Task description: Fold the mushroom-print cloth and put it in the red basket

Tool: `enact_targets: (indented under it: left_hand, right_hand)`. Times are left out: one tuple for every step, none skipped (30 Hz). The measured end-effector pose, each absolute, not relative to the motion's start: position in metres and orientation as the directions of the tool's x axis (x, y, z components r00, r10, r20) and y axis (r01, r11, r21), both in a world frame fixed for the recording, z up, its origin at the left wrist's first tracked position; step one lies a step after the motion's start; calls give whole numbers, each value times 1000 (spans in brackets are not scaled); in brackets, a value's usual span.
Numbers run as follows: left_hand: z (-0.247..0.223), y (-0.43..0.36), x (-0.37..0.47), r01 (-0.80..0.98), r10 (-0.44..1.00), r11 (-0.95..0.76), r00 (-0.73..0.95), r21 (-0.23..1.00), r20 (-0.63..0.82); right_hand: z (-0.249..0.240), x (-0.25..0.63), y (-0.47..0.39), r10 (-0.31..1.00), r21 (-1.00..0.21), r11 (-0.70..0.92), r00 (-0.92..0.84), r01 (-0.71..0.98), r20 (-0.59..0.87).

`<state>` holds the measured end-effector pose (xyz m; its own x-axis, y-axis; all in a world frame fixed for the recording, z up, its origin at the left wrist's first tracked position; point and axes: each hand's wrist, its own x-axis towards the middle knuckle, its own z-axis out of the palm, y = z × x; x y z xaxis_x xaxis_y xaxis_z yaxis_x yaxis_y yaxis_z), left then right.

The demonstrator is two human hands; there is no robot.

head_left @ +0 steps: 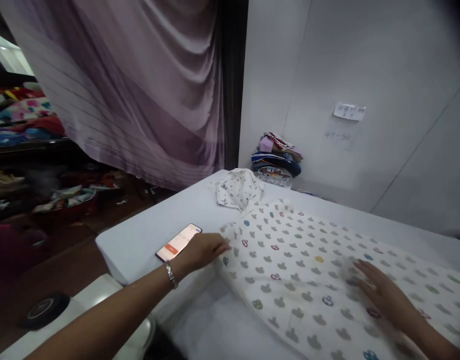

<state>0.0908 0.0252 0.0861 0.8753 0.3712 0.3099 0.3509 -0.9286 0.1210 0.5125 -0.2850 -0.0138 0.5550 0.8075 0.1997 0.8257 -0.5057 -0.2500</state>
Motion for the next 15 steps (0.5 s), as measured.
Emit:
enact_targets:
  left_hand:
    - [93,31,94,367,397,-918,833,152,384]
    - [100,34,100,374,415,-910,786,181,459]
    - [107,36,108,369,420,-907,737,204,530]
    - [113,34,119,354,413,-909,687,220,598]
    - [119,29,131,327,389,-919,652,222,651]
    - [124,20,144,284,341,-938,642,200,686]
    - [128,8,158,227,272,-961,653,160,707]
    - [130,-8,172,168,195,-980,690,108,697]
    - [129,-25,184,72,81,-997,749,40,657]
    - [126,-43,194,-42,-40,-999,811,-11,583]
    - [119,-60,203,-147,-140,-989,855,-27,500]
    - [110,-75,208,-263,-245,-965,883,-10,401]
    - [98,-87,211,-358,-330,-933,888,31,321]
    - [85,-96,211,-424,-395,-903,882,70,256]
    - [71,-103,210,-492,-468,-865,861,97,197]
  right_hand:
    - [0,493,-269,837,-301,-469,527,830,149]
    - [14,470,-252,864,-473,-433,503,768,26]
    - [29,446,-234,895,-629,-371,444,683,-46]
    - [43,422,-216,914,-742,-311,402,594,-62]
    - [57,398,-198,927,-830,-254,369,497,-63]
    - [69,377,-181,933,-895,-193,357,403,-41]
    - [79,360,-166,937,-937,-143,350,320,-23]
    - [86,346,-153,932,-964,-95,364,249,2]
    - [91,337,-142,923,-980,-52,385,194,28]
    - [94,331,-134,910,-987,-18,411,160,50]
    - [94,329,-127,896,-989,3,439,149,69]
    - [91,329,-122,881,-986,5,465,166,83]
    - [87,331,-120,867,-977,-10,489,212,98]
    - [81,333,-119,855,-959,-48,507,281,106]
    - [75,334,-120,850,-929,-100,516,356,106]
